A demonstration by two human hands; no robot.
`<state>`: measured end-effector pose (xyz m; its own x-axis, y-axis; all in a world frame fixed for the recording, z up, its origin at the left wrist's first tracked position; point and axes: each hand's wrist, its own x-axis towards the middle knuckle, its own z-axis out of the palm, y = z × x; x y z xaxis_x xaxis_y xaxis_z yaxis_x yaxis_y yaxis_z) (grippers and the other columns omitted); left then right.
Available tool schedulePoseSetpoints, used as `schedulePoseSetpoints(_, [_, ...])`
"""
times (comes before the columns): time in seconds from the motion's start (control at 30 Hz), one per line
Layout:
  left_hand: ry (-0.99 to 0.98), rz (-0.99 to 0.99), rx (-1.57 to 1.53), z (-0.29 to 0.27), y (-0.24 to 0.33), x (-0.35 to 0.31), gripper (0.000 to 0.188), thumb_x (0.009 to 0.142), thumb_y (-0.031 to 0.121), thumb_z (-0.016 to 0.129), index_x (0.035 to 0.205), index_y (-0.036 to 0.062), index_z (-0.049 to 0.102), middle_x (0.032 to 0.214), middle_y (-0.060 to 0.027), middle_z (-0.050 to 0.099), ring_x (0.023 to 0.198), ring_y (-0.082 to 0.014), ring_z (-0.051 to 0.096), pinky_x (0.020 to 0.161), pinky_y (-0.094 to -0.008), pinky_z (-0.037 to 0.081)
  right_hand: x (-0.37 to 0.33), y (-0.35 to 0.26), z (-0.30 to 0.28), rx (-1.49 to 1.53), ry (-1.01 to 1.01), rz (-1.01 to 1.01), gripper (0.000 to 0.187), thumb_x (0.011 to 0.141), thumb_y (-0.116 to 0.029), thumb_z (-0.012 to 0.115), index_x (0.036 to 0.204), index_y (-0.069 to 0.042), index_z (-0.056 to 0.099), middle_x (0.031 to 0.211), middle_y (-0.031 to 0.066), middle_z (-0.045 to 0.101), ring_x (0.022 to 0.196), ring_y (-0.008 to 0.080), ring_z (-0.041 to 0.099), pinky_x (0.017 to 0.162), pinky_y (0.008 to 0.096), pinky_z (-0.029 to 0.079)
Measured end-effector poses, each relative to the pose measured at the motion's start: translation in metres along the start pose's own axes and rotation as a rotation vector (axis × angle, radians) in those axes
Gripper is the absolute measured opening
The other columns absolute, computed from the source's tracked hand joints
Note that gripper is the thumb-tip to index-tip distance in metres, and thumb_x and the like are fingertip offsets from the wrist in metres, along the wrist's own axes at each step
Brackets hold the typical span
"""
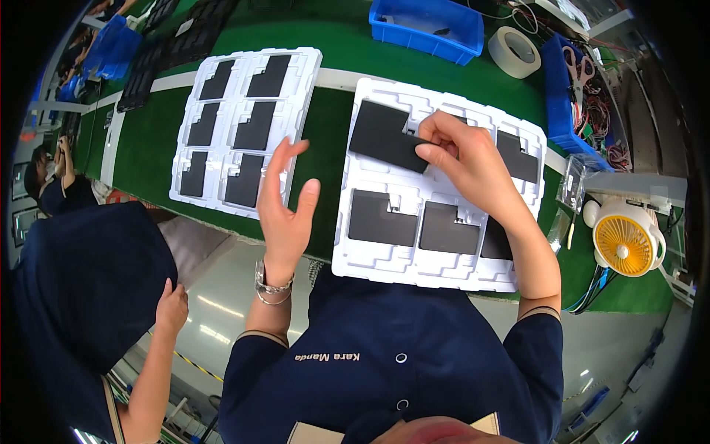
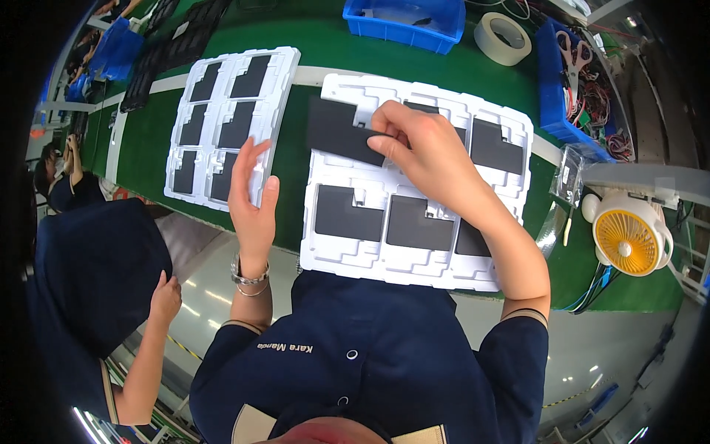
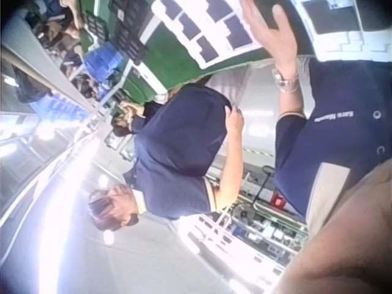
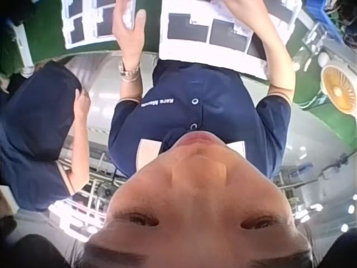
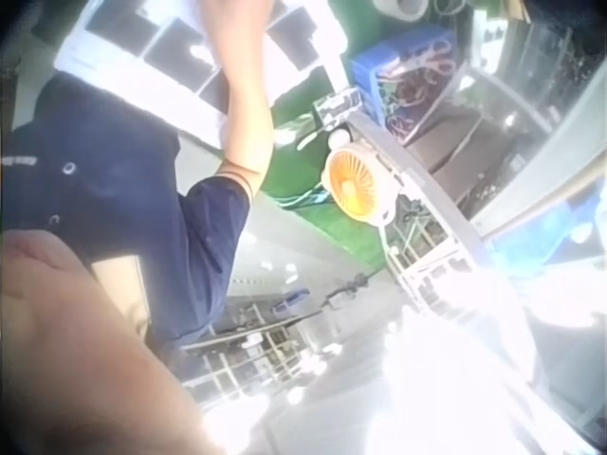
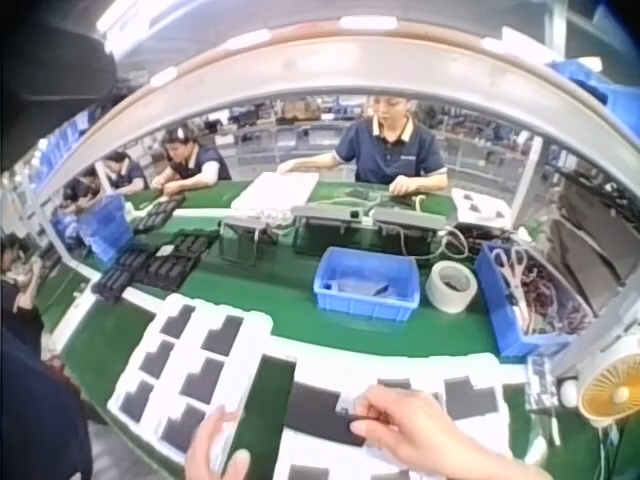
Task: The person assembles small rectangular electronic components by hand, placing them into white plastic trays.
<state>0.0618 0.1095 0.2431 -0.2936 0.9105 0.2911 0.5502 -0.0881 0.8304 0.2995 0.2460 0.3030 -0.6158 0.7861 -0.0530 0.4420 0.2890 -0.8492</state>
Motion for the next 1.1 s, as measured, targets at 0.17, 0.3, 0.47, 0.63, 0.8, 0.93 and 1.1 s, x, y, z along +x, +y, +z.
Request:
schedulePoseSetpoints(0.17, [-0.485,-0.425,-0.747,0.017,0.037,0.033,0.038,0.093,0.015,0.063,0.126,-0.0024,0.055,0.11,-0.0101,0.065,0.096,-0.0134,0.062,0.082,-0.0297,0.053,-0.007,-0.002,0.003,0.128,-0.16,-0.014,0.014,0.089,-0.011,0.067,0.092,-0.001,0.057,0.076,0.0017,0.055,0.072,0.0121,0.047,0.069,0.0275,0.041])
schedulePoseSetpoints(0.3, [-0.419,-0.326,-0.514,0.031,0.047,0.043,0.026,0.09,0.016,0.067,0.109,-0.0029,0.063,0.094,-0.0046,0.067,0.082,-0.0091,0.062,0.071,-0.0247,0.05,-0.008,-0.003,0.003,0.145,-0.159,0.008,0.014,0.09,-0.013,0.066,0.092,-0.002,0.058,0.079,0.0015,0.057,0.075,0.0113,0.049,0.074,0.0283,0.044])
schedulePoseSetpoints(0.47, [-0.359,-0.27,-0.539,0.042,0.048,0.044,0.021,0.088,0.016,0.069,0.098,-0.0014,0.064,0.083,-0.0018,0.064,0.076,-0.0073,0.057,0.07,-0.0243,0.047,-0.006,0.002,0.006,0.306,-0.08,-0.008,0.014,0.093,-0.014,0.062,0.095,0.0,0.059,0.089,0.0022,0.059,0.086,0.0104,0.053,0.088,0.0281,0.045])
schedulePoseSetpoints(0.63, [-0.404,-0.263,-0.565,0.047,0.049,0.048,0.019,0.088,0.017,0.069,0.094,-0.0002,0.062,0.078,0.0002,0.061,0.072,-0.0064,0.053,0.065,-0.0239,0.044,-0.006,0.005,0.007,0.326,-0.068,-0.012,0.009,0.092,-0.01,0.061,0.093,-0.001,0.06,0.087,0.0007,0.057,0.085,0.0094,0.053,0.085,0.0263,0.044])
schedulePoseSetpoints(0.8, [-0.396,-0.242,-0.536,0.049,0.052,0.051,0.019,0.086,0.017,0.069,0.09,0.0,0.061,0.074,0.0003,0.06,0.068,-0.0067,0.052,0.062,-0.0246,0.043,-0.006,0.0,0.006,0.469,-0.084,0.054,0.007,0.092,-0.007,0.061,0.09,0.0,0.06,0.086,0.0004,0.056,0.083,0.009,0.052,0.08,0.0256,0.043])
schedulePoseSetpoints(0.93, [-0.358,-0.212,-0.521,0.05,0.05,0.052,0.018,0.084,0.016,0.069,0.089,0.0,0.061,0.073,-0.0006,0.059,0.067,-0.0072,0.052,0.061,-0.0247,0.042,-0.007,0.005,0.014,0.465,0.001,-0.037,0.007,0.09,-0.006,0.063,0.089,0.001,0.062,0.087,0.0002,0.058,0.084,0.0081,0.052,0.078,0.0249,0.043])
schedulePoseSetpoints(1.1, [-0.324,-0.214,-0.479,0.05,0.058,0.05,0.018,0.084,0.015,0.069,0.088,-0.0003,0.061,0.073,-0.0013,0.06,0.067,-0.0076,0.052,0.061,-0.0252,0.042,-0.006,0.009,0.021,0.413,0.128,-0.174,0.007,0.09,-0.005,0.064,0.086,0.001,0.065,0.088,0.0003,0.063,0.08,0.0072,0.054,0.074,0.0248,0.045])
